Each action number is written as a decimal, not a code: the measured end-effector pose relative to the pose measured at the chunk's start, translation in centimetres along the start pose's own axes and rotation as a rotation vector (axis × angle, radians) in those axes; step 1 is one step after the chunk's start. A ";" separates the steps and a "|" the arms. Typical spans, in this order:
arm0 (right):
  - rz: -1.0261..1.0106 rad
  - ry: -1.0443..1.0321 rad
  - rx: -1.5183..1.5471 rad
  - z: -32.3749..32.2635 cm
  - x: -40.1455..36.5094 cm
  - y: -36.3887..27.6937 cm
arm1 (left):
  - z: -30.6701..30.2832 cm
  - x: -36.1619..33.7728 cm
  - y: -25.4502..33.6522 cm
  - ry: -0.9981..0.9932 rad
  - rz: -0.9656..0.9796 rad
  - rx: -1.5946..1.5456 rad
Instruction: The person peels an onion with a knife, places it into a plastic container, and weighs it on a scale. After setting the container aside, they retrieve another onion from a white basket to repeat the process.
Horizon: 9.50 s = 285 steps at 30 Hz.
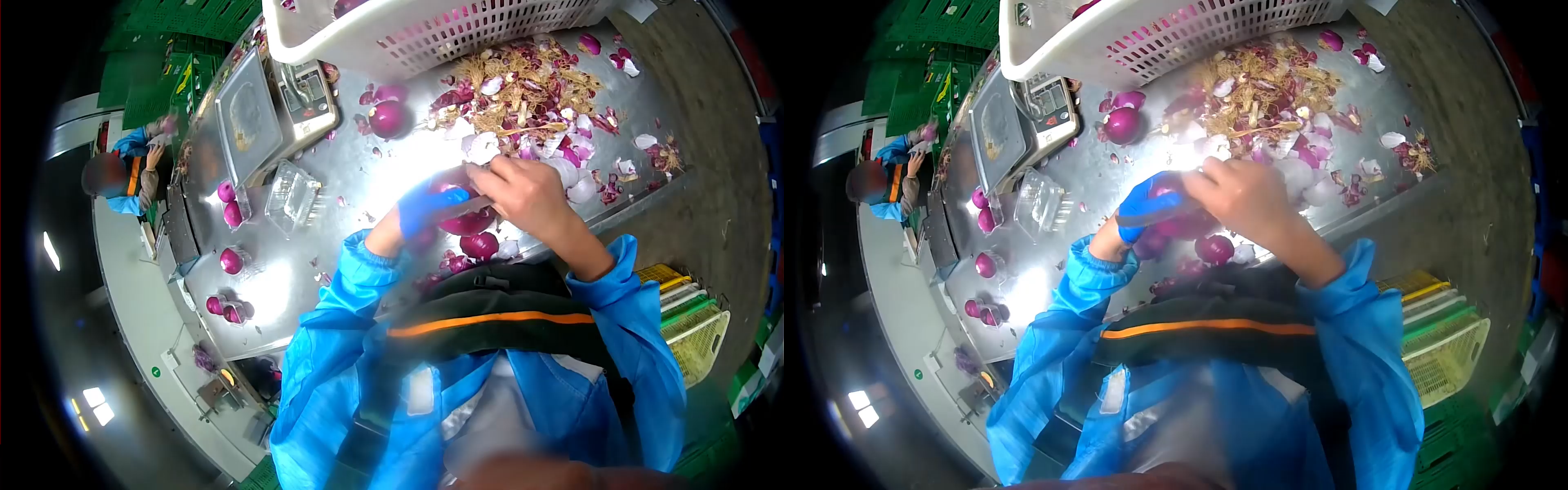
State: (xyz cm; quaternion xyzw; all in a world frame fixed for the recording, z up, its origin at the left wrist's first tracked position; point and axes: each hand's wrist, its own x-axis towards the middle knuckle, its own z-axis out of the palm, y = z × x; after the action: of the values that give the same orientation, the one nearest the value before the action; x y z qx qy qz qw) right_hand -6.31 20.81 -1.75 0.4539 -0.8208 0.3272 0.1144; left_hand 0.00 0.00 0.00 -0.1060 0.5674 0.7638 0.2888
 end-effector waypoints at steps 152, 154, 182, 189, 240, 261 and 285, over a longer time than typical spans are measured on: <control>0.237 -0.126 0.361 0.4 0.8 2.5 | 1.3 0.6 -1.7 0.149 0.432 0.863; 0.245 -0.143 0.333 0.6 0.6 2.8 | 1.4 0.3 -1.9 0.124 0.345 0.750; 0.595 -0.002 0.335 -1.4 -0.4 0.1 | 2.0 2.8 -4.3 0.099 0.412 -0.520; 0.852 -0.036 0.294 0.5 -2.9 3.5 | 3.0 1.5 -2.2 0.098 0.205 -0.708; 0.073 0.111 -0.157 -1.2 -1.0 -0.5 | 2.9 -1.5 -3.8 -0.170 0.084 -1.156; 0.435 -0.269 0.071 7.3 -1.6 -2.8 | -26.3 -5.3 6.7 1.322 0.546 0.909; 0.190 -0.321 0.230 9.3 -0.1 -4.8 | -27.0 -18.9 -9.9 1.000 -0.188 1.731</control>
State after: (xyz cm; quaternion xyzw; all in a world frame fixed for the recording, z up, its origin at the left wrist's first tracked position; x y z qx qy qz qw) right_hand -1.31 13.08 -6.77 0.4308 -0.8249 0.3517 -0.1016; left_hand 16.36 -29.25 -7.71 -0.2125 0.9732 -0.0696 0.0542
